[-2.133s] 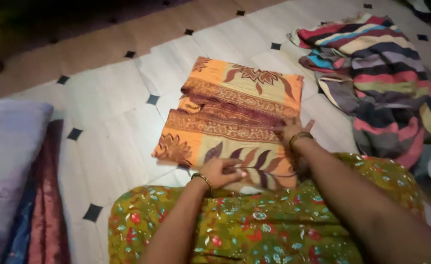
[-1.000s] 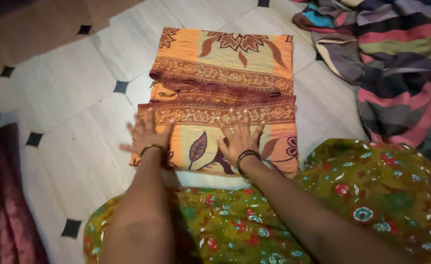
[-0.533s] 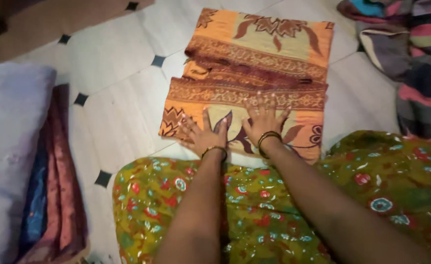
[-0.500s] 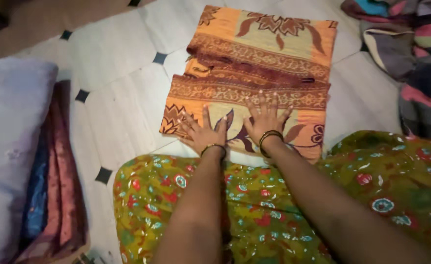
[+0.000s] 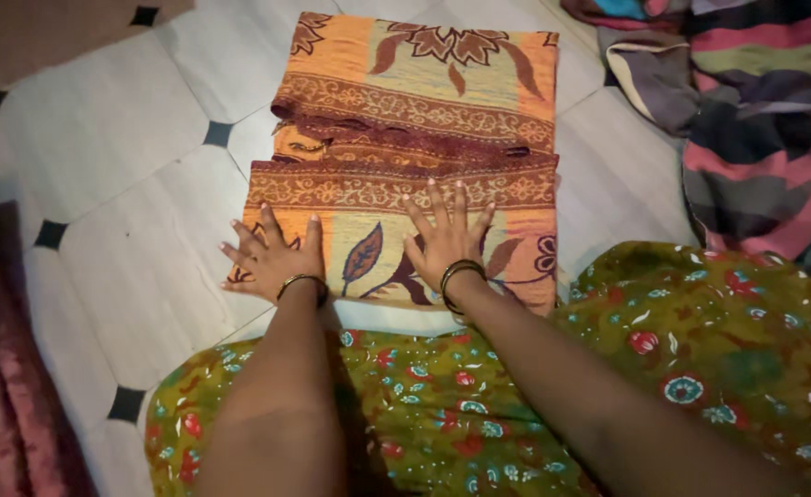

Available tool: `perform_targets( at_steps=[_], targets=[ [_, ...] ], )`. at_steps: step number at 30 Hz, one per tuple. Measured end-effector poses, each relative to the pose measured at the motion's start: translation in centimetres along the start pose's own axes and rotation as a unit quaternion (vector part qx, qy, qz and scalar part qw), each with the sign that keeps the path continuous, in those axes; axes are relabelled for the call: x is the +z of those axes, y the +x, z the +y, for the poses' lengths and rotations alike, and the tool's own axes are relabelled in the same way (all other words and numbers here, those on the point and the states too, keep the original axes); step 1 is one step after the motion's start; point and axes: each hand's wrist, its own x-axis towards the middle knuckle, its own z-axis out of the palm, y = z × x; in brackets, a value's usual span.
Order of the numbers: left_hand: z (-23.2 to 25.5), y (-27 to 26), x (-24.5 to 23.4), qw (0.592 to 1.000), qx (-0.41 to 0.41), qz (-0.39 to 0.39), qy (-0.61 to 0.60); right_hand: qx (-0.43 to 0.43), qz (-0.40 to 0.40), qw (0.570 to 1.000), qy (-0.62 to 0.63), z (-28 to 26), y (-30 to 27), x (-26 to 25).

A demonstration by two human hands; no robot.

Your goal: The person folds a large orange patterned cloth on the floor by hand, smoothing and aligning edges, then stacking it with other folded textiles. The person handles the cloth repeatedly to create neat folds and places the finished bundle aside.

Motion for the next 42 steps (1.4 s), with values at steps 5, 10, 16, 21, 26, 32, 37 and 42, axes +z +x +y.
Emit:
perform_targets(
  at_steps=[5,10,16,21,26,32,37,42],
  targets=[
    [-0.4,0.8,-0.3,1.000,0.026,-0.006,-0.002,0.005,-0.014,1.000,0.002,-0.6,0.4,-0.5],
    [-0.8,1.3,-0.3,0.996,0.016,-0.087,0.014,-0.017,-0.026,0.999,-0.018,-0.2,0.9,-0.6],
    [-2.6,-1.4,-1.0,0.964,0.053,-0.231,0.118,-0.061,-0.072,0.995,-0.036,2.6,1.0,-1.6],
    [-2.7,-4.1,-3.2,0.933,0.084,-0.280,0.211,-0.034,-0.119,0.992,-0.004,4.3,0.3,-0.1],
    [-1.9,-6.5,-5.5,0.983,0.073,-0.134,0.104,0.011,-0.087,0.994,0.062,4.9,0.9,1.0],
    [-0.2,-5.3,-4.4,0.937,0.342,0.060,0.036,0.024,0.106,0.973,0.206,3.4,3.1,1.0],
    [3.3,-6.0,-1.9,0.825,0.562,0.061,0.000,-0.015,0.180,0.970,0.164,3.1,4.8,0.0],
    [6.1,-5.7,-0.3,0.803,0.586,-0.020,-0.109,0.006,-0.009,1.000,0.015,2.2,5.6,-1.0]
  ],
)
